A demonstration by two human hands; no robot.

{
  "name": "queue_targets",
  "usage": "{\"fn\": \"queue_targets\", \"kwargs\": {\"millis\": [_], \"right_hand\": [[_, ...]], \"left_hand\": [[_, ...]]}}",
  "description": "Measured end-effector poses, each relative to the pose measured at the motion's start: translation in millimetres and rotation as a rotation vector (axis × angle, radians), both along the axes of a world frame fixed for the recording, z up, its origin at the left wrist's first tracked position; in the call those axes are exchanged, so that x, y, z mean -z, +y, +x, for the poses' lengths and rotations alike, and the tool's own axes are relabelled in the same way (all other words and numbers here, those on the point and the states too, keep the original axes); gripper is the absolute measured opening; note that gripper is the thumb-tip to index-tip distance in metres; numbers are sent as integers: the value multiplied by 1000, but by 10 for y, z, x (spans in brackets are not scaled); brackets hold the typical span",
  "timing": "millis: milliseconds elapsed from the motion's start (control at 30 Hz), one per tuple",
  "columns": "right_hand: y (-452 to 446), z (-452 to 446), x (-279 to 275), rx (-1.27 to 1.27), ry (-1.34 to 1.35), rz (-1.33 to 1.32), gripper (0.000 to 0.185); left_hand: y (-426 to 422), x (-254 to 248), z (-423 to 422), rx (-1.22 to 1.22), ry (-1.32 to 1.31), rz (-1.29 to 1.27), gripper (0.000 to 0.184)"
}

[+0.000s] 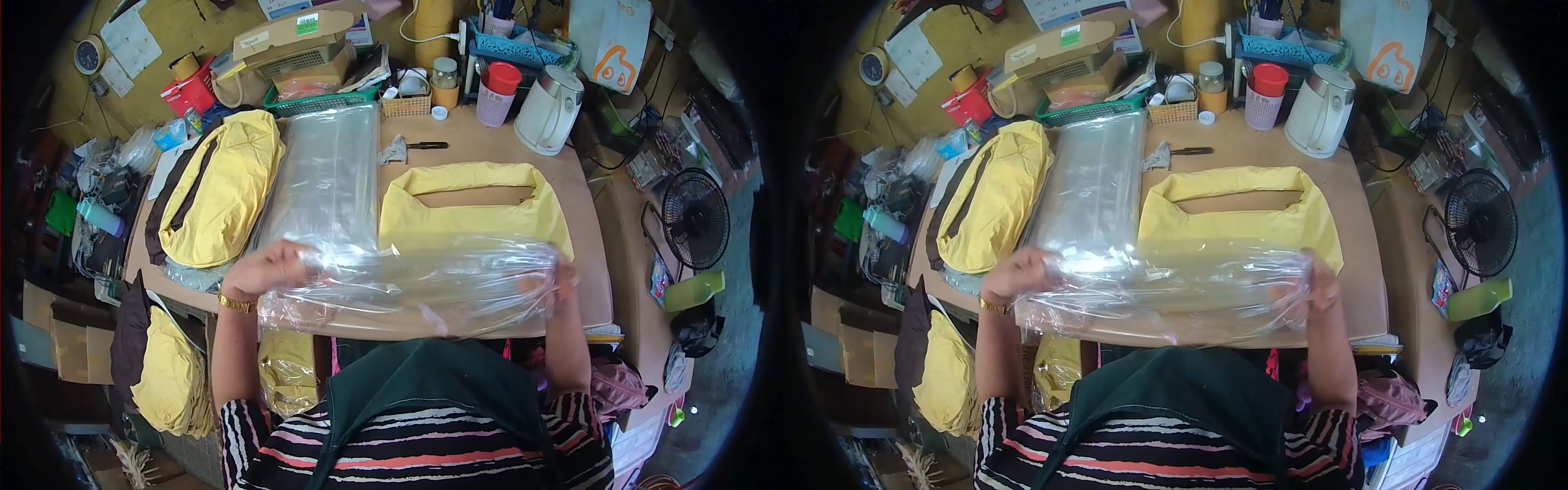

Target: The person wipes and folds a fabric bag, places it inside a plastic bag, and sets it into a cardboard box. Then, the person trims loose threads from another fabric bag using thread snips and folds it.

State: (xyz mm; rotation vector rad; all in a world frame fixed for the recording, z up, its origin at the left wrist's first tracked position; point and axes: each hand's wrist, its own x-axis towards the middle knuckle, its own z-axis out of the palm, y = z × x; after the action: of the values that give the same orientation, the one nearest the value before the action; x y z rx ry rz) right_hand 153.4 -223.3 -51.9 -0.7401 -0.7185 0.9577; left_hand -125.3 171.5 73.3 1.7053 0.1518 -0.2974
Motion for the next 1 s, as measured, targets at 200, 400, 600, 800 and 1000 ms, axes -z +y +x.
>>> {"fn": "queue_targets", "kwargs": {"millis": [200, 400, 600, 800, 1000], "right_hand": [[-248, 833, -340, 137, -458, -110, 63], [416, 371, -1328, 636, -219, 158, 48], [1239, -431, 18, 432, -1479, -740, 54], [299, 73, 290, 639, -1804, -1155, 64], [-77, -82, 311, 740, -1730, -1347, 67]], "left_hand": [[-179, -41, 97, 333, -564, 325, 33], [-107, 153, 186, -315, -468, -405, 54], [-1436, 1275, 1077, -382, -385, 675, 48], [-1424, 1690, 967, -258, -410, 1200, 28], [-1645, 1374, 1165, -266, -476, 1237, 41]]}}
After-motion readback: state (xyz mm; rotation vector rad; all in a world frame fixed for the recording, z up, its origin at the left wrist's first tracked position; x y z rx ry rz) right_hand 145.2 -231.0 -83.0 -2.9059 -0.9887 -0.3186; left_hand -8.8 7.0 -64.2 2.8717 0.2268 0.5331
